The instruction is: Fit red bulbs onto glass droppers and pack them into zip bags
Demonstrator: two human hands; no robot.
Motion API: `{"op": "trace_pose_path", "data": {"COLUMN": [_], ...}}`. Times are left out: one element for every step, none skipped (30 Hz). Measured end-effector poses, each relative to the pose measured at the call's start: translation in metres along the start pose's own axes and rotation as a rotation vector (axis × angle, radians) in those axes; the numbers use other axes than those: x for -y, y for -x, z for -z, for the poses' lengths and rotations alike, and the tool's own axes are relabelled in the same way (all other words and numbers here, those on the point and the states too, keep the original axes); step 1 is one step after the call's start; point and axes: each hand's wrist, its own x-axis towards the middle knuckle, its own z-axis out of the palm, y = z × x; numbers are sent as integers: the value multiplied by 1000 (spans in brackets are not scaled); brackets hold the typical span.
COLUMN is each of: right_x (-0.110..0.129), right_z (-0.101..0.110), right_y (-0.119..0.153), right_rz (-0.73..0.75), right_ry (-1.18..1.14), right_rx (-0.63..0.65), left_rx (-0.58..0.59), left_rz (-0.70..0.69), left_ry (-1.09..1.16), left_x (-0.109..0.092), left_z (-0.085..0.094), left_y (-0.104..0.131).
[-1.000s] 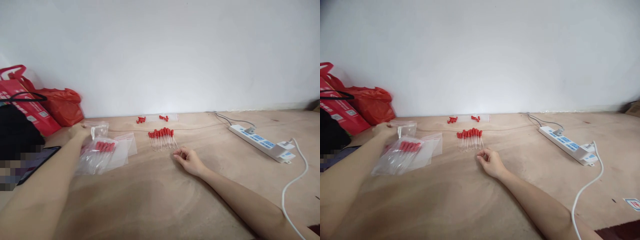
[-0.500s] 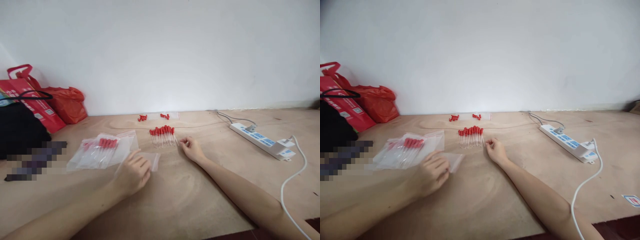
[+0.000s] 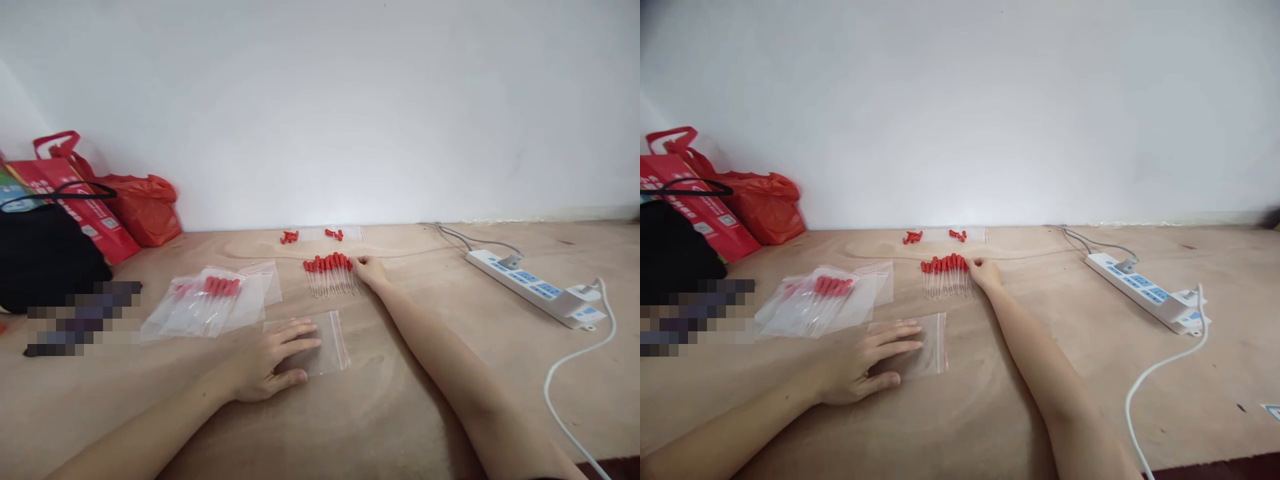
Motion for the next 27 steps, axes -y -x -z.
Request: {"op": "trace_pose_path", "data": {"right_x": [2, 4, 5, 5, 5, 5, 5, 5, 5, 6, 6, 7, 8, 8, 8, 7, 6, 4, 1, -2, -5, -7, -9, -10, -11, -11, -10], "right_z": [-3, -5, -7, -8, -9, -9, -9, -8, -7, -6, -4, -1, 2, 5, 9, 14, 20, 25, 31, 37, 43, 48, 52, 56, 58, 59, 59], "right_y": [-2, -4, -6, -7, -8, -8, -9, -9, -8, -7, -5, -3, 1, 6, 12, 19, 27, 37, 46, 56, 66, 74, 82, 88, 92, 95, 97], "right_rz": [-26, -52, -76, -98, -116, -131, -141, -149, -154, -157, -159, -162, -166, -170, -173, -176, -178, -180, -180, -178, -174, -159, -146, -138, -133, -136, -142], "right_ry": [2, 3, 1, -6, -18, -35, -59, -90, -128, -172, -221, -274, -329, -384, -437, -485, -528, -562, -593, -623, -657, -713, -750, -779, -802, -814, -825], "right_rx": [-3, -10, -19, -29, -39, -49, -57, -66, -74, -82, -91, -99, -105, -108, -111, -112, -115, -120, -127, -132, -132, -122, -105, -91, -76, -65, -59], "left_rx": [15, 20, 12, -12, -44, -75, -105, -129, -150, -172, -193, -207, -212, -216, -216, -216, -218, -220, -222, -221, -219, -213, -206, -196, -187, -179, -178], "left_rz": [11, 16, 13, 5, -7, -17, -26, -35, -43, -49, -55, -60, -64, -65, -62, -58, -57, -60, -64, -69, -76, -83, -87, -87, -87, -87, -87], "left_ry": [5, 11, 17, 25, 34, 43, 53, 62, 70, 74, 74, 70, 60, 46, 32, 19, 9, 2, -2, -4, -4, -4, -1, 2, 6, 10, 14], "left_x": [-1, -2, -2, -2, -2, -2, -1, -1, -1, -1, -1, -1, -2, -4, -5, -7, -9, -11, -13, -15, -17, -18, -19, -20, -20, -20, -20], "left_z": [-1, -2, -3, -4, -6, -7, -9, -10, -12, -13, -15, -16, -16, -17, -17, -16, -16, -16, -16, -16, -16, -17, -18, -18, -19, -19, -20], "left_y": [1, 1, 0, 0, -1, -1, -2, -2, -3, -4, -5, -7, -9, -11, -14, -17, -21, -24, -27, -30, -33, -36, -38, -39, -40, -40, -40]}}
